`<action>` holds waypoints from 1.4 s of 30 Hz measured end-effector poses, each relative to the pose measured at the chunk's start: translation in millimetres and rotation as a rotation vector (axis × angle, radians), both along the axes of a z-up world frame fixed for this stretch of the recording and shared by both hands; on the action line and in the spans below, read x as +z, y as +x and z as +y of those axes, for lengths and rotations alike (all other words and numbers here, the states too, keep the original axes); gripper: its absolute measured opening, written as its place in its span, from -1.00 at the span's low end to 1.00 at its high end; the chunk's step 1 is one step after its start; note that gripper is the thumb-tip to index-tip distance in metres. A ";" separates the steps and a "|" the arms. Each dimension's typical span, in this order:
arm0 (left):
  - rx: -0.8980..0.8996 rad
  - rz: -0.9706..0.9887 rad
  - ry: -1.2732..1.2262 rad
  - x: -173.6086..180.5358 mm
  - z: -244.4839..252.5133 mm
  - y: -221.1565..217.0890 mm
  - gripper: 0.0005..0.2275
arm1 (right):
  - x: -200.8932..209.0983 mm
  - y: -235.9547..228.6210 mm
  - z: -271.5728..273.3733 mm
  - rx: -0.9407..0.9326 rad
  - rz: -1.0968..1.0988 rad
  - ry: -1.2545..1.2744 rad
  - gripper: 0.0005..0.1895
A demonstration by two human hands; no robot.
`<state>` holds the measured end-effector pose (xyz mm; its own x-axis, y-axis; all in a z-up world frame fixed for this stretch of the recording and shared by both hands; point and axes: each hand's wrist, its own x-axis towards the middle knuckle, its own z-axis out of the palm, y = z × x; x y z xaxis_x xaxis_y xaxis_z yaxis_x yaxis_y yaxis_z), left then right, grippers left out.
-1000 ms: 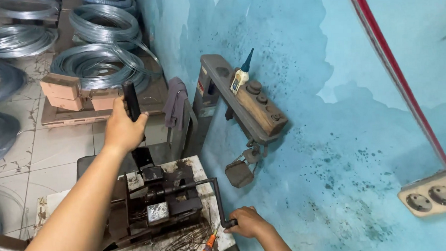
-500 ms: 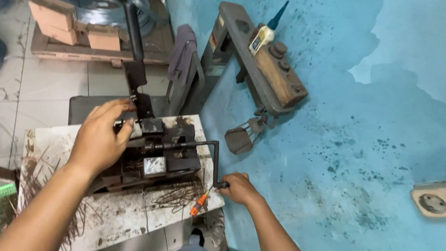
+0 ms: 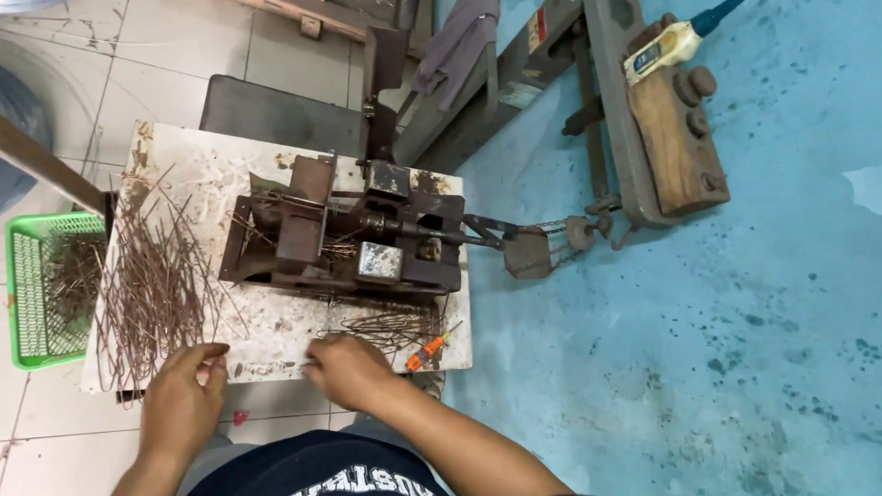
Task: Operating a manual wire bending and cutting machine to process thin metal wires into specific shapes.
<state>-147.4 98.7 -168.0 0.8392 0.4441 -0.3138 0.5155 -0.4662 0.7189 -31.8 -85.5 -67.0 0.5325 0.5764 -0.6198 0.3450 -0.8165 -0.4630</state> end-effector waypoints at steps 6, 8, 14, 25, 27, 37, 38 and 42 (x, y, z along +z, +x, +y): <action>0.033 0.036 -0.018 -36.3 -14.1 -30.2 -0.78 | -161.7 -11.7 79.1 0.278 -0.796 0.272 -0.82; 0.057 0.053 -0.033 -34.4 -11.8 -35.4 -0.78 | -172.9 -10.1 91.1 0.291 -0.810 0.291 -0.80; 0.109 0.106 -0.054 -18.5 -2.5 -47.5 -0.76 | -226.2 -10.5 107.8 1.020 -1.189 -0.487 -0.67; 0.051 0.032 -0.123 2.2 -0.7 -15.4 -0.73 | -124.6 0.1 53.3 0.290 -0.810 -0.030 -0.78; 0.048 0.045 -0.152 29.4 -3.2 -1.2 -0.67 | -78.1 7.5 39.9 0.293 -0.599 -0.034 -0.68; -0.585 -0.129 -0.325 133.9 -21.3 65.6 -0.57 | 78.9 38.9 -21.6 0.360 -0.341 0.508 -0.78; -0.550 -0.003 -0.393 148.5 -24.8 71.5 -0.72 | 88.6 40.7 -25.0 0.283 -0.387 0.627 -0.77; -0.408 -0.003 -0.662 180.4 -39.7 83.4 -0.57 | 113.2 29.1 -32.0 -0.232 -0.470 0.816 -0.61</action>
<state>-64.0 59.0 12.4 0.8973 -0.1795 -0.4032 0.3928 -0.0918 0.9150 -2.7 -117.5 46.2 0.7785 0.5843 0.2291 0.5100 -0.3762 -0.7735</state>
